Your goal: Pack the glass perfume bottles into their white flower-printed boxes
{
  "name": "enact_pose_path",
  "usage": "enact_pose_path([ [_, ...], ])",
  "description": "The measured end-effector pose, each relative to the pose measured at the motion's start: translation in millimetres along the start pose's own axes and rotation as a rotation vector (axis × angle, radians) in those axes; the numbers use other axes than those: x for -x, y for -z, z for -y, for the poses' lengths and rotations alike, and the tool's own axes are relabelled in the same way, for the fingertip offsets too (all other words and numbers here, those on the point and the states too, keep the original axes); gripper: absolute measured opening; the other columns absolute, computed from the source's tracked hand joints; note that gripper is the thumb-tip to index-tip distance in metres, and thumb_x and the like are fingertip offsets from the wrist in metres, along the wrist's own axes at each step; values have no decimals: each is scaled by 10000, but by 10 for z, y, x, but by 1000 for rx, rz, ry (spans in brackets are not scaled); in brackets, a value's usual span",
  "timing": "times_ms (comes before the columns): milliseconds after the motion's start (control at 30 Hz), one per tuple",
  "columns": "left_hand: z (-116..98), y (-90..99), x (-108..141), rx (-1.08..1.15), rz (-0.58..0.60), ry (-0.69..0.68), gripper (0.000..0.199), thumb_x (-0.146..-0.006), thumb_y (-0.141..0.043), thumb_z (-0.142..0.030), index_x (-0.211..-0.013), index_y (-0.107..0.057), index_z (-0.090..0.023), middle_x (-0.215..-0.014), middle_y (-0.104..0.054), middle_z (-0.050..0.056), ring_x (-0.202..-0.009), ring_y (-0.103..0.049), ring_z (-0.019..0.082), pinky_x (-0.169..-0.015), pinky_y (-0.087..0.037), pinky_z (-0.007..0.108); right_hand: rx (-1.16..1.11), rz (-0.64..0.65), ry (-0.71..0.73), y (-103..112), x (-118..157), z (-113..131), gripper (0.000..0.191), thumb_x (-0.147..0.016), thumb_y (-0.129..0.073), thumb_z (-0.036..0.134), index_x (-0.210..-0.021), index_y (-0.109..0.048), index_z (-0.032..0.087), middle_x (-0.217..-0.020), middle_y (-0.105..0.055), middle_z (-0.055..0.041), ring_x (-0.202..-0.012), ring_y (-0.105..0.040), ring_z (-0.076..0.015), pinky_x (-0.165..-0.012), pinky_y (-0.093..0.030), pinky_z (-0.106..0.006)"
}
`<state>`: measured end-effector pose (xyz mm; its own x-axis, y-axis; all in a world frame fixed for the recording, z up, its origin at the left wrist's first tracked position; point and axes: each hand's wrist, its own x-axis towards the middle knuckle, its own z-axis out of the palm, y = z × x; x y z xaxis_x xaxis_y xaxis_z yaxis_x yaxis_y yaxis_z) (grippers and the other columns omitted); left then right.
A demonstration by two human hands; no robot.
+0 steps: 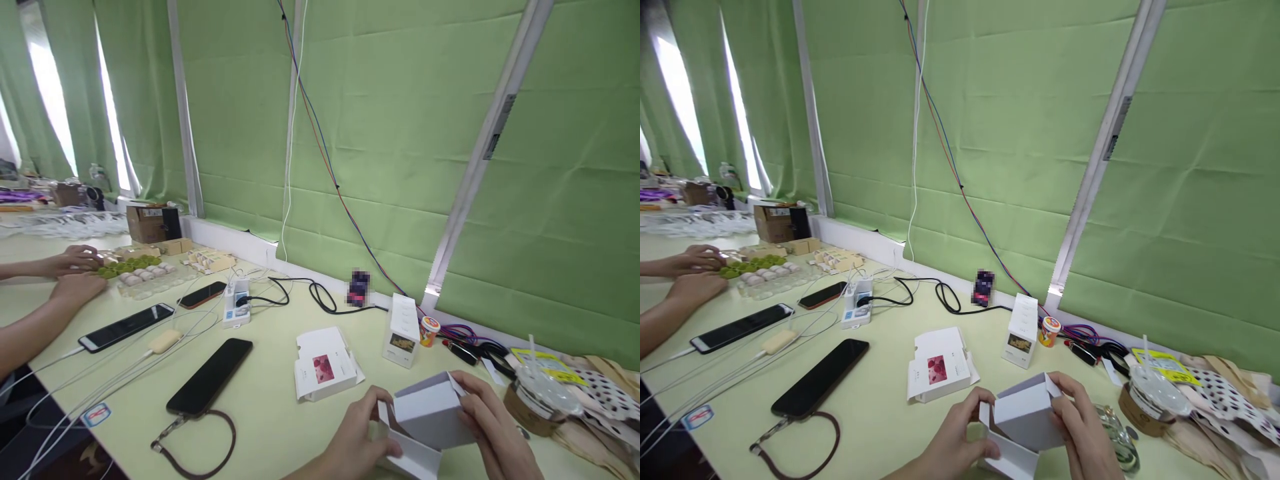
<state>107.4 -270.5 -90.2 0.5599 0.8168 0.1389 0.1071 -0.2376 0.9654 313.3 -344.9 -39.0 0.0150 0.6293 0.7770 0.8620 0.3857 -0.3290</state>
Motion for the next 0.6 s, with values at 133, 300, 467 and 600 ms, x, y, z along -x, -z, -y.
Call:
enact_pose_path([
  [133, 9, -4, 45, -9, 46, -99, 632, -692, -734, -176, -1275, -499, -240, -1126, -640, 34, -999, -568, 230, -912, -416, 306, -51, 0, -51, 33, -13, 10, 286, -965, -362, 365, -883, -611, 253, -1073, -663, -78, -843, -670, -171, -633, -528, -219],
  [300, -18, 9, 73, -92, 105, -255, 687, -803, -666, -234, -1427, -389, -307, -1268, -598, 58, -1137, -542, 263, -1004, -394, 342, -86, 57, -270, 52, -80, 90, 209, -936, -453, 301, -1002, -649, 268, -899, -748, -24, -701, -719, -174, -535, -566, -211],
  [467, 7, 16, 61, -47, 56, -249, 606, -778, -699, -218, -1349, -506, -280, -1235, -624, 59, -1107, -567, 256, -975, -422, 329, -150, 65, -248, 25, -104, 171, 206, -905, -486, 278, -1001, -668, 266, -919, -764, -32, -765, -734, -198, -594, -584, -225],
  [600, -19, 23, 65, -3, 47, -209, 408, -748, -716, -186, -1147, -645, -224, -1137, -669, 57, -1036, -597, 244, -912, -445, 308, -142, 84, -190, -7, -131, 245, 210, -902, -459, 279, -977, -656, 284, -902, -760, -14, -755, -725, -198, -603, -567, -227],
])
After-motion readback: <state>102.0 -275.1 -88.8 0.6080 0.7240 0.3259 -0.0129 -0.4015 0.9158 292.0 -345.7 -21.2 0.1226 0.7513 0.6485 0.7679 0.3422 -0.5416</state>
